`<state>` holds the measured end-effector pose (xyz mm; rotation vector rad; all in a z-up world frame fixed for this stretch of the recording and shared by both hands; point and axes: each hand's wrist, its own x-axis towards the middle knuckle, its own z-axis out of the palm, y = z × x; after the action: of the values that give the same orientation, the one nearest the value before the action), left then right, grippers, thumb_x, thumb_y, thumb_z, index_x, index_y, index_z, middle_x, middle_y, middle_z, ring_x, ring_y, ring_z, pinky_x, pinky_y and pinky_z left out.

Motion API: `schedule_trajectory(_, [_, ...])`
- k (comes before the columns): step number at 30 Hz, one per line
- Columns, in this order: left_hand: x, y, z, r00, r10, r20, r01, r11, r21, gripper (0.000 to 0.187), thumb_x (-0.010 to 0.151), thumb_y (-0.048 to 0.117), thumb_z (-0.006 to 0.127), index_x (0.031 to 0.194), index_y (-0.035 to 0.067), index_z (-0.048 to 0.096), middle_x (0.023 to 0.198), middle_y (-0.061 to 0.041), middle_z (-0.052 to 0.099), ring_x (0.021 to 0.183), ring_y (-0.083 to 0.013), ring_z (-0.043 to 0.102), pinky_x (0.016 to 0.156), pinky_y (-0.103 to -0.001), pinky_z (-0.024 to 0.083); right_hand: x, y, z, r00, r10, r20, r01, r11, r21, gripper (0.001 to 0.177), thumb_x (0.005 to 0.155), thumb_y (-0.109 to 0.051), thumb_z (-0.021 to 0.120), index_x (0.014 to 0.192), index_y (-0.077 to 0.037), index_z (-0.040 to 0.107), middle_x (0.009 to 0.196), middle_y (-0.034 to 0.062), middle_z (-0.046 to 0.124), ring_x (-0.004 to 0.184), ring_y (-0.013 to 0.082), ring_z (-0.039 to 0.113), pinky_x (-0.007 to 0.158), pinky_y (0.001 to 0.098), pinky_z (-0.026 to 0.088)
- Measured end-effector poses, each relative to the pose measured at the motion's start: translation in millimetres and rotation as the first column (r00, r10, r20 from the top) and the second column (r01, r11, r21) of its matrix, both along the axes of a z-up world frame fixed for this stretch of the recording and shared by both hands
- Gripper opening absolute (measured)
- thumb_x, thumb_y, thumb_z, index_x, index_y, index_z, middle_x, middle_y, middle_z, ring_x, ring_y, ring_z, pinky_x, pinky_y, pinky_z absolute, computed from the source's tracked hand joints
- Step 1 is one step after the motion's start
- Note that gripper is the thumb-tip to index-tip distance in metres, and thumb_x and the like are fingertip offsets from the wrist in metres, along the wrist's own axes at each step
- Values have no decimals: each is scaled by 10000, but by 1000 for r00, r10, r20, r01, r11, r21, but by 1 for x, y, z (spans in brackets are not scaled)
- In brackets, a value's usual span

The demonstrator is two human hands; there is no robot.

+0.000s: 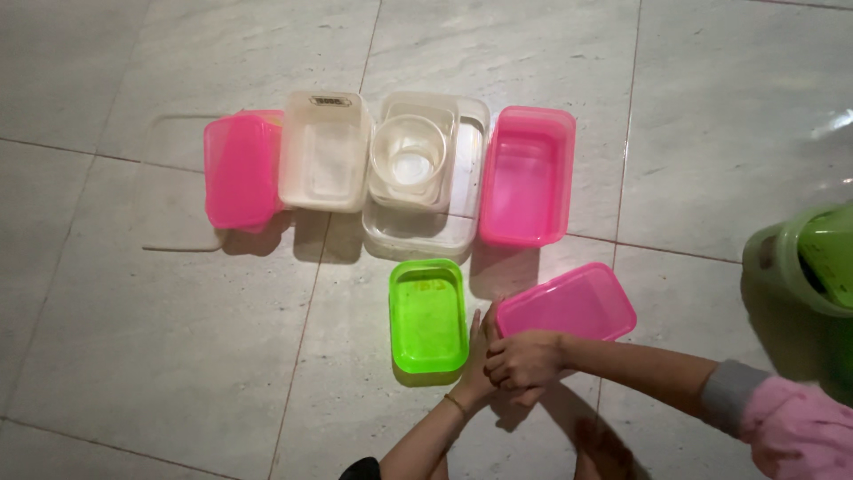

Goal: The person opens and separates stacked plastic containers of various colors and sizes, then arranges them in rows on the floor. The person handles clear, pink, green, and purple containers, separating lids from bases and placing them in an organized layout.

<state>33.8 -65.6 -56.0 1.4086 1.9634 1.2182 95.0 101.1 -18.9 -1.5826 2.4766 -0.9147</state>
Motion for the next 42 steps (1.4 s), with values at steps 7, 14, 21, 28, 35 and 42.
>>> schedule_trajectory(7, [-1, 4, 5, 973, 73, 220, -86, 995, 50, 915, 921, 304, 673, 1595, -12, 141, 1465, -261, 430, 1331, -446, 476, 1176, -482, 366, -7, 3, 4, 997, 47, 67, -44, 998, -46, 316, 876, -344, 646, 835, -34, 688, 930, 109, 686, 986, 309, 626, 951, 470, 486])
schedule_trajectory(14, [-3, 4, 1, 997, 53, 51, -62, 978, 198, 902, 857, 32, 660, 1620, 86, 181, 1549, -270, 410, 1379, -468, 498, 1193, -437, 407, 9, 7, 46, 994, -29, 109, 17, 994, 104, 327, 968, -301, 639, 740, -68, 670, 841, 120, 653, 725, 315, 638, 663, 475, 523])
schedule_trajectory(21, [31, -21, 22, 967, 207, 146, -204, 978, -30, 1041, 617, 240, 962, 1413, 106, 304, 1458, -235, 442, 1276, -427, 510, 1055, -474, 451, 1, 52, 158, 870, -480, 115, 366, 784, 501, 310, 930, -411, 617, 974, -108, 672, 837, 100, 704, 646, 276, 684, 527, 445, 541])
schedule_trajectory(28, [90, -23, -19, 905, 334, 264, -405, 867, 290, 1115, 724, 320, 1014, 1449, 136, 187, 1473, -183, 409, 1324, -318, 519, 1104, -433, 472, 1, 91, 258, 116, -993, -14, 423, 36, 905, 704, 878, -741, 440, 1346, -217, 490, 773, 111, 775, 699, 289, 754, 675, 452, 587])
schedule_trajectory(35, [67, 45, 33, 871, 303, 388, -401, 893, 202, 1054, 824, 366, 933, 1503, 78, 179, 1475, -187, 387, 1363, -341, 460, 1153, -456, 430, 4, 102, 254, -199, -965, 170, 814, -66, 578, 930, 847, -708, 534, 1541, -162, 243, 985, 209, 752, 817, 386, 762, 761, 516, 596])
schedule_trajectory(42, [-8, 106, 99, 896, 444, -4, -424, 859, 286, 1094, 903, 427, 808, 1568, -10, 57, 1502, -280, 317, 1459, -468, 244, 1226, -601, 214, -50, 172, 220, -233, -959, 160, 879, -138, 456, 743, 934, -473, 526, 1600, -206, 335, 1182, 189, 728, 1037, 394, 715, 911, 519, 555])
